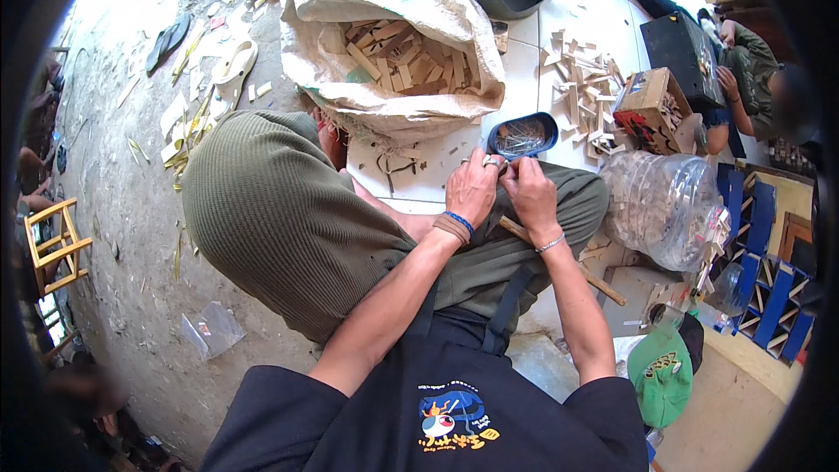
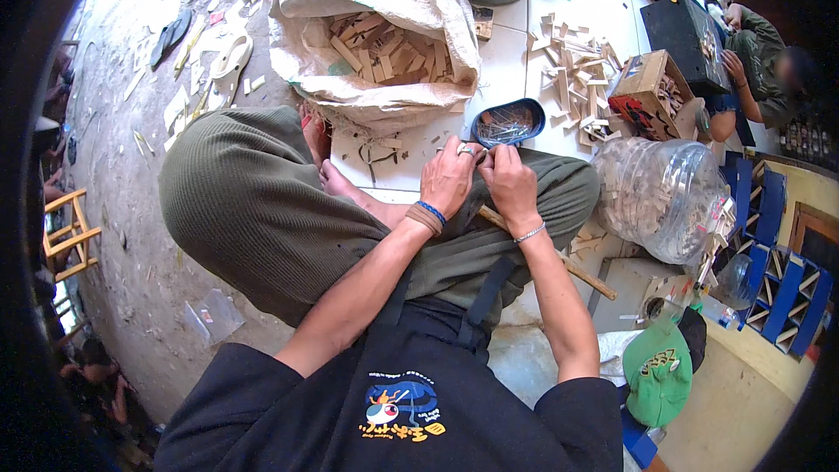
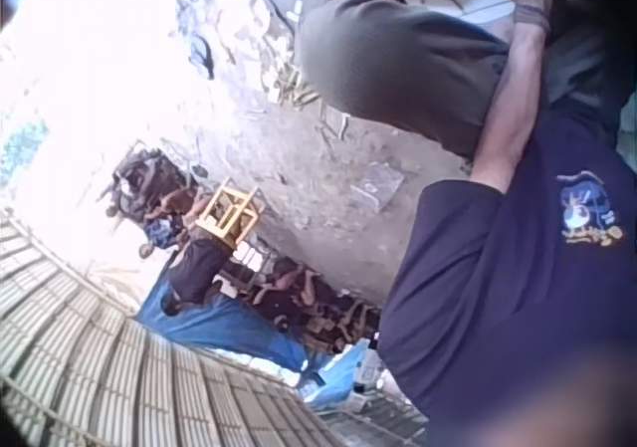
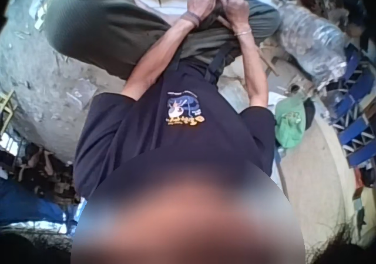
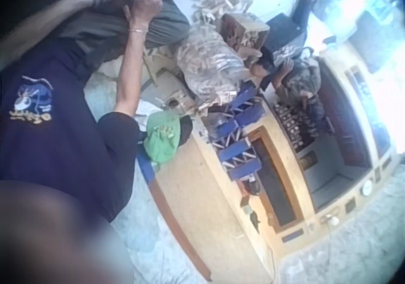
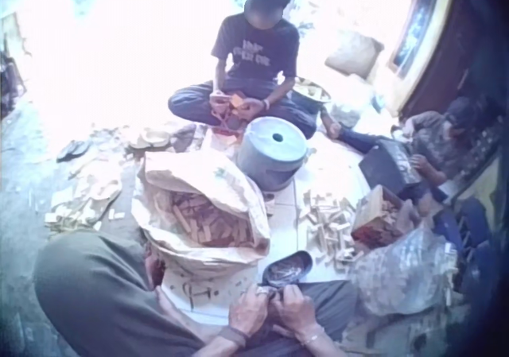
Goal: The person sits on the floor and repeatedly picks small wooden pieces from a sack, places a nail on them, and hammers the nail in. They handle the wood and hammer one at a time, occasionally adjusting the piece before striking.
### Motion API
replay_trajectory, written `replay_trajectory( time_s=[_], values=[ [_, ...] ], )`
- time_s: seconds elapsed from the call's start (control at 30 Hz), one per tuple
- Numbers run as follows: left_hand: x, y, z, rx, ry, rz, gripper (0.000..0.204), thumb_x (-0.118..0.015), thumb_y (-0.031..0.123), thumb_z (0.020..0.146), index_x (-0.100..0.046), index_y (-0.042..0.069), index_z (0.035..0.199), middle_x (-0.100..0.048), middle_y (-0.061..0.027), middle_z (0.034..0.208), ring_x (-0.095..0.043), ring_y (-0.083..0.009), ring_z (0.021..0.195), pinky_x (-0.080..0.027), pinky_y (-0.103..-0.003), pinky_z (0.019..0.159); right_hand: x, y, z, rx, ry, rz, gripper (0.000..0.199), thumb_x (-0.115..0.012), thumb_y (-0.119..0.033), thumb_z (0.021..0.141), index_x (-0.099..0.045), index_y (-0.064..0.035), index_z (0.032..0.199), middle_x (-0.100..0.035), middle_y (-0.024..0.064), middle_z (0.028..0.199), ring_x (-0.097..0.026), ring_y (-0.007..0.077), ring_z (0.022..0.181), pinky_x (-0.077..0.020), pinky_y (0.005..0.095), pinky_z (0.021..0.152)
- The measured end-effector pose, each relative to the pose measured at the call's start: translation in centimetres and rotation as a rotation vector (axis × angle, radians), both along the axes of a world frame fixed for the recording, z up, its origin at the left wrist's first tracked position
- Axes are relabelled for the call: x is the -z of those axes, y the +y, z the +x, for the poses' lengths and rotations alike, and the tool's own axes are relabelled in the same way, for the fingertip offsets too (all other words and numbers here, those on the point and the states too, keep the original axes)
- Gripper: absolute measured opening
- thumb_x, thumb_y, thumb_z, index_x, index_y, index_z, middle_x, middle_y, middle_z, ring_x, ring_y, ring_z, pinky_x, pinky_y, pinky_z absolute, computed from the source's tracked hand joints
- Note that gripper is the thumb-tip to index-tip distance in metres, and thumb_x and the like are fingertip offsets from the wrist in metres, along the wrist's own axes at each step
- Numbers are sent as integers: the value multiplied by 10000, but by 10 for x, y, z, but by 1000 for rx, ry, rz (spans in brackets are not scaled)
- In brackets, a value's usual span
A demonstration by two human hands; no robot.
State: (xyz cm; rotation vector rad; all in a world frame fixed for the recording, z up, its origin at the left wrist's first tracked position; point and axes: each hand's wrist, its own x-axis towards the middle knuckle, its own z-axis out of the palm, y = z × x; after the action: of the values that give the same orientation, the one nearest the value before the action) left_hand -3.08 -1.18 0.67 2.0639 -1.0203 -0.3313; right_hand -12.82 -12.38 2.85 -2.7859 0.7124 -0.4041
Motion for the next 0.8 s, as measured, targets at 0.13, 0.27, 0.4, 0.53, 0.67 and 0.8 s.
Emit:
replay_trajectory(
  time_s=[0.13, 0.27, 0.4, 0.53, 0.67, 0.8],
  values=[
    [-2, -6, 9, -31, -17, 28, 158, -580, 184, 1003, -686, 101, 1086, -598, -159, 1002, -686, -360, 819, -557, -481, 706, -4, 3, 0, 42, 23, 21, 133, -721, -107, 885, -611, -53, 937, -653, 134, 836, -678, 351, 728, -561, 442, 620],
    [2, -3, 23, -138, 23, -16, 153, -615, 209, 1018, -722, 118, 1078, -609, -158, 985, -685, -377, 810, -549, -496, 685, -8, 21, -4, 72, -17, 46, 114, -721, -102, 892, -626, -57, 936, -663, 134, 839, -678, 347, 725, -547, 440, 629],
    [4, 8, 17, -104, 79, -99, 135, -673, 198, 984, -736, 129, 1081, -639, -160, 955, -685, -377, 824, -549, -483, 700, -20, -27, -8, 146, -82, 92, 118, -724, -113, 913, -638, -34, 929, -685, 144, 859, -695, 338, 769, -547, 430, 666],
    [9, 7, 30, -170, 309, -145, 260, -696, 194, 984, -715, 143, 1239, -693, -138, 912, -685, -300, 766, -541, -426, 718, -15, -52, -4, 164, -29, 34, 83, -696, -130, 932, -657, -59, 948, -704, 125, 908, -696, 350, 797, -558, 440, 694],
    [13, 7, 36, -223, 551, -217, 570, -737, 228, 977, -534, 136, 1502, -704, -42, 874, -592, -111, 683, -504, -299, 648, -10, -44, 10, 282, -49, -27, 121, -688, -154, 933, -703, -82, 1029, -708, 125, 916, -696, 366, 840, -567, 455, 725],
    [11, 6, 36, -224, 746, -283, 711, -772, 222, 965, -402, 34, 1542, -673, 6, 865, -561, -53, 687, -476, -236, 597, -11, -11, 23, 358, -232, 773, 310, -685, -264, 1019, -713, -37, 1229, -757, 40, 979, -683, 126, 805, -535, 322, 681]
  ],
)
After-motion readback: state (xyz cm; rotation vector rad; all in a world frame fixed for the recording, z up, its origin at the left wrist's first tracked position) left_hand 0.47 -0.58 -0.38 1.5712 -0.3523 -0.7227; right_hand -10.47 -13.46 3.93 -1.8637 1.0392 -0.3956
